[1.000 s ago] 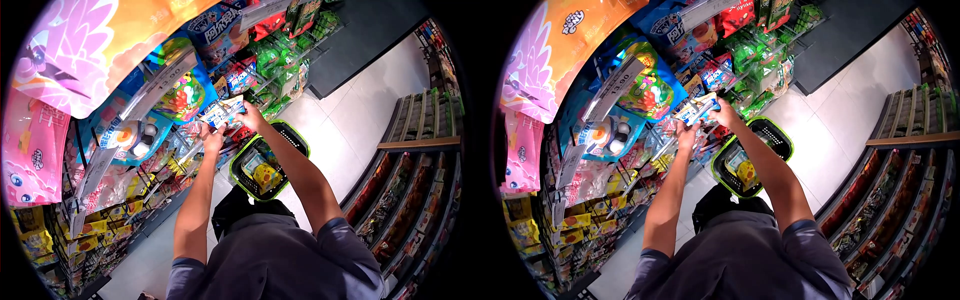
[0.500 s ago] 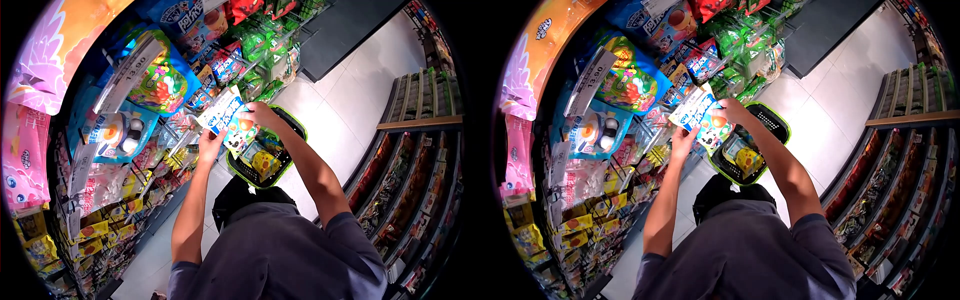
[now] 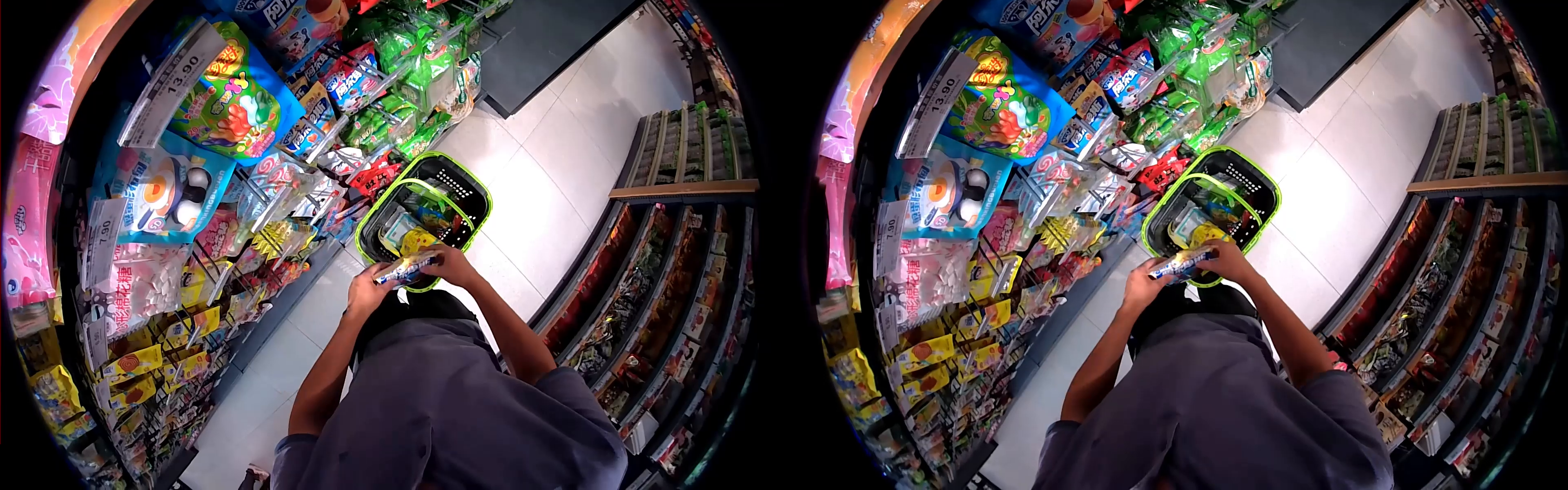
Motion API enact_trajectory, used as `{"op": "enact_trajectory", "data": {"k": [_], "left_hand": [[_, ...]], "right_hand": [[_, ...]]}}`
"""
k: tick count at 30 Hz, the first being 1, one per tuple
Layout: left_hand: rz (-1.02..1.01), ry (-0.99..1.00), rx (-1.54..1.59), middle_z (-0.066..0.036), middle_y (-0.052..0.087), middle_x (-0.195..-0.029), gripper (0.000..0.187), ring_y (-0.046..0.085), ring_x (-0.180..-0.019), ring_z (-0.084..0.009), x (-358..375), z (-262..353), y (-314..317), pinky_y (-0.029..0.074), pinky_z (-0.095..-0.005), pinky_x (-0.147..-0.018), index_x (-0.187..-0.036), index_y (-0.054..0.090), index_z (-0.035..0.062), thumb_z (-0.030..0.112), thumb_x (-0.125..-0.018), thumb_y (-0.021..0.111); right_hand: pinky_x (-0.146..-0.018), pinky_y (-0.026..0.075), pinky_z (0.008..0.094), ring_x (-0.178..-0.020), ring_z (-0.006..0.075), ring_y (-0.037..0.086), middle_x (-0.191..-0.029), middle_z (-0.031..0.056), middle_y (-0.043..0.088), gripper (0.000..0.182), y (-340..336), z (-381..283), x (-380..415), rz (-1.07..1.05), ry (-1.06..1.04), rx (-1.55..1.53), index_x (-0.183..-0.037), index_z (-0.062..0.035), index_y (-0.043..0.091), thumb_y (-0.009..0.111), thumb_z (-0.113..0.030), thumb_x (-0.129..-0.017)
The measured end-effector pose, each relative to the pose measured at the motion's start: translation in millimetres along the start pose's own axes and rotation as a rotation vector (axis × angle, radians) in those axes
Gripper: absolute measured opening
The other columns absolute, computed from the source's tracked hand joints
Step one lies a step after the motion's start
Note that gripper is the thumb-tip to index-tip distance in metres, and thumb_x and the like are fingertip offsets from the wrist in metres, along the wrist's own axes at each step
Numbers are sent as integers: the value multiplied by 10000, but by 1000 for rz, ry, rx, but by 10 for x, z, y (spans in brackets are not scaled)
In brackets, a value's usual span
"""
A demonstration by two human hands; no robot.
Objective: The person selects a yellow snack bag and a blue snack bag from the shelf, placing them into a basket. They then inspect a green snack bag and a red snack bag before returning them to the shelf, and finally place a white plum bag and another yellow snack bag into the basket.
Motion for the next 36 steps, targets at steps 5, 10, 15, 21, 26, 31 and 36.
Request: {"op": "enact_trajectory", "data": {"k": [5, 10, 15, 21, 26, 31, 36], "left_hand": [[111, 222, -49, -102, 664, -1017, 361, 639, -945, -282, 263, -123, 354, 512, -353, -798, -1064, 650, 80, 145, -720, 740], [159, 250, -175, -101, 663, -1005, 333, 632, -938, -290, 362, -200, 577, 512, -367, -799, -1031, 656, 98, 120, -705, 718], [61, 101, -159, -80, 632, -1078, 416, 588, -1029, -297, 361, -378, 729, 490, -391, -863, -1101, 619, 125, 137, -698, 719], [159, -39, -162, -143, 603, -1136, 429, 569, -1064, -329, 530, -559, 763, 464, -401, -911, -1128, 596, 72, 180, -728, 707], [147, -145, -115, -128, 639, -1008, 316, 605, -975, -300, 895, -1122, 701, 486, -391, -854, -1055, 629, 75, 171, -759, 680], [306, -330, -72, -112, 679, -865, 151, 660, -800, -267, 1452, -1509, 525, 521, -358, -742, -890, 690, 70, 164, -772, 688], [294, -561, 6, -107, 695, -848, 188, 671, -801, -253, 1869, -1932, 610, 524, -342, -741, -881, 699, 74, 230, -778, 710]], "right_hand": [[-838, 512, 331, -941, 242, 653, -1050, 151, 661, 442, -50, -79, 538, 142, -134, 144, -1130, -1, 610, 756, -164, -746], [-772, 522, 385, -863, 318, 641, -935, 163, 675, 301, 155, -308, 692, 12, -443, 434, -1016, -29, 665, 703, -113, -730], [-713, 514, 400, -822, 316, 637, -874, 113, 679, 187, 232, -159, 574, -59, -528, 586, -896, -51, 679, 678, -148, -736], [-635, 517, 409, -684, 311, 645, -742, 106, 672, 147, 437, 119, 58, -159, -528, 732, -813, -147, 719, 623, -257, -801], [-641, 521, 421, -690, 318, 650, -734, 124, 666, 147, 633, 269, -454, -225, -676, 874, -771, -110, 705, 607, -219, -784], [-691, 538, 418, -758, 318, 676, -800, 153, 682, 139, 785, 428, -1019, -341, -421, 1107, -798, -45, 701, 604, -141, -770], [-726, 552, 410, -820, 309, 692, -862, 162, 695, 139, 760, 525, -1319, -280, -289, 1182, -842, -55, 712, 608, -96, -759]]}}
Point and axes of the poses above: each hand's wrist, its own x-axis away from the middle knuckle, its own y-axis out of the palm, z = x × y, the point moved 5 cm from there along -x, towards the middle knuckle
